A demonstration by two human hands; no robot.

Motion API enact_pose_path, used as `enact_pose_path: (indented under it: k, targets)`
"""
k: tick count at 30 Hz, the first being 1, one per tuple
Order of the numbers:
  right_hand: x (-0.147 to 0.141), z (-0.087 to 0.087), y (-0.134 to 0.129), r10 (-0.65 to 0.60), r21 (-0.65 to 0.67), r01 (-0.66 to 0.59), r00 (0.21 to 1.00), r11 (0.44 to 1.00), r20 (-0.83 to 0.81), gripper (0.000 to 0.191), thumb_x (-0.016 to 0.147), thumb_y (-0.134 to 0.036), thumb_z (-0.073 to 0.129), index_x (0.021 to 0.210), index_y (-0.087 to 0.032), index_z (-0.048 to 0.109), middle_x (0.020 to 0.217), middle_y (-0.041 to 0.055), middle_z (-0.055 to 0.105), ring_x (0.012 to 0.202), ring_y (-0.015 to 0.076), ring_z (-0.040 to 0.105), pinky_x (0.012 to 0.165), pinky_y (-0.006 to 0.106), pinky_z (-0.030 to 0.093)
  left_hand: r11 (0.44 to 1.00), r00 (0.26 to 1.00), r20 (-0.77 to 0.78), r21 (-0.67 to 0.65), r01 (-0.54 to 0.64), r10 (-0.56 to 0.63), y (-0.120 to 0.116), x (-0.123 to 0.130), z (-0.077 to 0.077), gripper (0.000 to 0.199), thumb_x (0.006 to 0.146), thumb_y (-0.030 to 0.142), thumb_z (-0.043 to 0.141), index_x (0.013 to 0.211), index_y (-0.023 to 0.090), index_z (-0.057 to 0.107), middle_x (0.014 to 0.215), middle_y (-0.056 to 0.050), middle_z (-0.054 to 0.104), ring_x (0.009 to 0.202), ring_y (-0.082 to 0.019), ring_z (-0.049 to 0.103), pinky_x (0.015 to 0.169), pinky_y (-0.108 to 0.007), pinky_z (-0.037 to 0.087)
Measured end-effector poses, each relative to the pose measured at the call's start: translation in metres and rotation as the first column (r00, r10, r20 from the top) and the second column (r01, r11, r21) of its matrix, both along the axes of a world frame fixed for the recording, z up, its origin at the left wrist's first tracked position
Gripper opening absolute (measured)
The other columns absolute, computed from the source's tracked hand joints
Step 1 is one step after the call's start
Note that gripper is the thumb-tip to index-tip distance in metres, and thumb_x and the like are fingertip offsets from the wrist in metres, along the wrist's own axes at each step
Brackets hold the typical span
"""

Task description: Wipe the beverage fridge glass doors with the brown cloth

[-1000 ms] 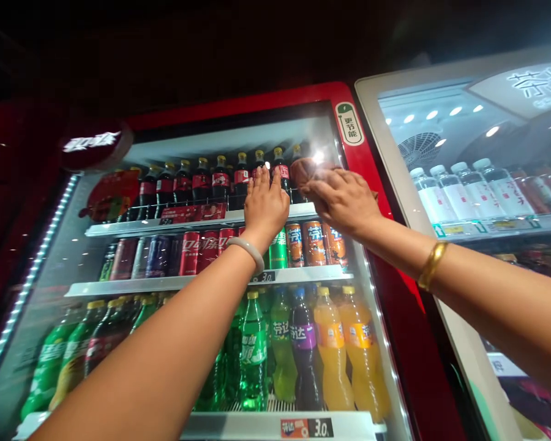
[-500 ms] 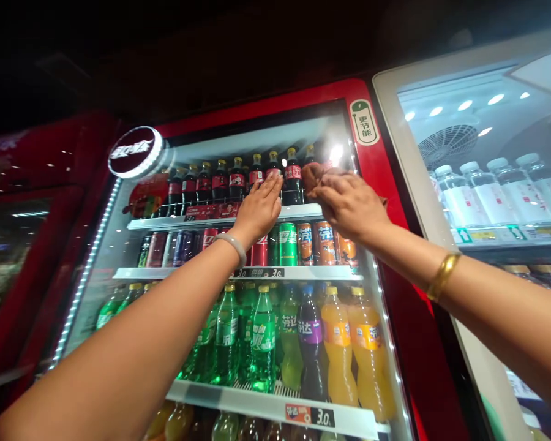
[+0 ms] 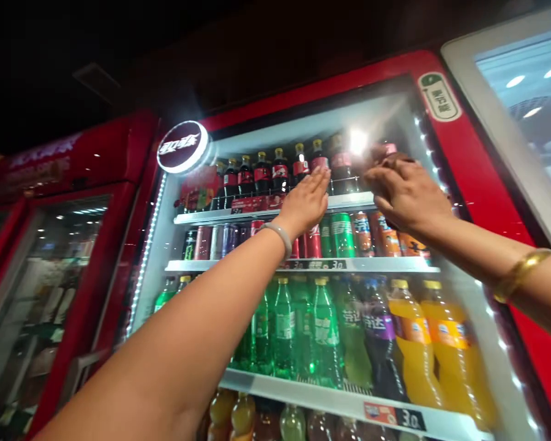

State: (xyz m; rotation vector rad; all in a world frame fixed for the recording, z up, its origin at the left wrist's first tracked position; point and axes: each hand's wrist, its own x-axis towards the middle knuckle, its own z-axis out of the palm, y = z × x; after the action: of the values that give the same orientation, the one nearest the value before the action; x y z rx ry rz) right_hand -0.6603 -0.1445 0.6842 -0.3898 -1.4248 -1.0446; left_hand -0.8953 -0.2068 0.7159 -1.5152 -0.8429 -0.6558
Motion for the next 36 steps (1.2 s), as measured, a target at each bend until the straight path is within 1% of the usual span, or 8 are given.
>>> enact_pose_path:
  k: [4, 8, 13, 18, 22, 27, 30, 36]
  targets:
    - [-0.096, 0.03, -0.024, 0.037, -0.055, -0.049, 0.981, 0.997, -0.193, 0.042, 0.088, -0.024, 0.058, 0.128, -0.017, 0.071, 0.136, 0.0189, 0.065, 0.127, 0.0421, 0.056, 0.108, 0.064, 0.048, 1.0, 0.999, 0.04, 0.026, -0.016, 0.015, -0.013, -0.049, 0.016, 0.06, 0.102, 0.02, 0.031, 0.159, 0.003, 0.038, 0.169, -0.015, 0.035, 0.159, -0.021, 0.031, 0.133, -0.037, 0.022]
    - [-0.179, 0.009, -0.046, 0.043, 0.073, -0.049, 0.996, 0.996, 0.079, 0.037, 0.095, -0.023, 0.053, 0.127, -0.023, 0.07, 0.137, 0.0119, 0.066, 0.128, 0.0325, 0.057, 0.115, 0.055, 0.045, 0.999, 0.991, 0.131, 0.031, 0.017, -0.021, -0.027, -0.105, 0.017, 0.061, 0.099, 0.02, 0.037, 0.158, 0.005, 0.039, 0.169, -0.015, 0.036, 0.159, -0.021, 0.031, 0.133, -0.039, 0.023]
    - [-0.145, -0.024, -0.036, -0.003, 0.029, 0.0, 0.994, 1.0, 0.108, 0.035, 0.097, -0.027, 0.051, 0.128, -0.026, 0.067, 0.135, 0.0101, 0.066, 0.132, 0.0294, 0.057, 0.115, 0.05, 0.047, 0.999, 0.994, 0.101, 0.014, 0.048, -0.049, -0.032, -0.122, 0.008, 0.06, 0.101, 0.019, 0.035, 0.158, 0.003, 0.038, 0.169, -0.014, 0.036, 0.16, -0.022, 0.029, 0.134, -0.039, 0.019]
    - [-0.172, 0.019, -0.045, -0.078, -0.156, 0.012, 0.902, 0.988, -0.425, 0.043, 0.092, -0.024, 0.054, 0.133, -0.017, 0.065, 0.141, 0.0198, 0.06, 0.131, 0.0387, 0.054, 0.111, 0.06, 0.046, 0.993, 0.978, 0.173, 0.053, 0.106, -0.114, -0.03, -0.119, 0.01, 0.06, 0.102, 0.019, 0.035, 0.159, -0.001, 0.035, 0.17, -0.017, 0.033, 0.161, -0.024, 0.026, 0.135, -0.04, 0.017]
    - [-0.24, 0.029, -0.058, -0.042, -0.094, 0.019, 0.967, 0.995, -0.252, 0.037, 0.099, -0.026, 0.048, 0.131, -0.024, 0.067, 0.141, 0.0136, 0.063, 0.129, 0.0323, 0.056, 0.112, 0.051, 0.047, 0.992, 0.965, 0.231, 0.052, 0.115, -0.124, -0.033, -0.132, 0.011, 0.056, 0.101, 0.017, 0.037, 0.154, 0.001, 0.045, 0.168, -0.017, 0.038, 0.16, -0.024, 0.028, 0.134, -0.037, 0.019]
    - [-0.195, 0.003, -0.05, -0.057, 0.012, 0.057, 0.998, 0.998, 0.015, 0.033, 0.102, -0.032, 0.047, 0.127, -0.028, 0.069, 0.14, 0.01, 0.065, 0.132, 0.028, 0.058, 0.113, 0.05, 0.048, 0.996, 0.98, 0.174, 0.008, 0.093, -0.093, -0.038, -0.147, 0.005, 0.06, 0.104, 0.024, 0.037, 0.159, -0.001, 0.036, 0.17, -0.018, 0.033, 0.16, -0.024, 0.027, 0.134, -0.037, 0.019]
    - [-0.173, 0.016, -0.043, -0.038, -0.064, 0.022, 0.965, 0.998, -0.261, 0.036, 0.096, -0.032, 0.054, 0.128, -0.024, 0.068, 0.137, 0.0154, 0.064, 0.127, 0.036, 0.059, 0.108, 0.059, 0.05, 0.996, 0.978, 0.189, 0.006, 0.084, -0.084, -0.038, -0.147, 0.0, 0.06, 0.105, 0.025, 0.035, 0.161, 0.004, 0.033, 0.172, -0.014, 0.031, 0.161, -0.021, 0.026, 0.134, -0.036, 0.017]
    - [-0.233, 0.028, -0.059, 0.032, 0.014, -0.032, 0.999, 0.999, -0.006, 0.034, 0.097, -0.03, 0.052, 0.125, -0.025, 0.07, 0.136, 0.0135, 0.067, 0.127, 0.0346, 0.059, 0.109, 0.058, 0.049, 0.995, 0.911, 0.407, 0.1, 0.028, -0.067, -0.038, -0.147, -0.007, 0.062, 0.103, 0.023, 0.032, 0.161, 0.002, 0.032, 0.172, -0.015, 0.03, 0.162, -0.024, 0.022, 0.135, -0.042, 0.016]
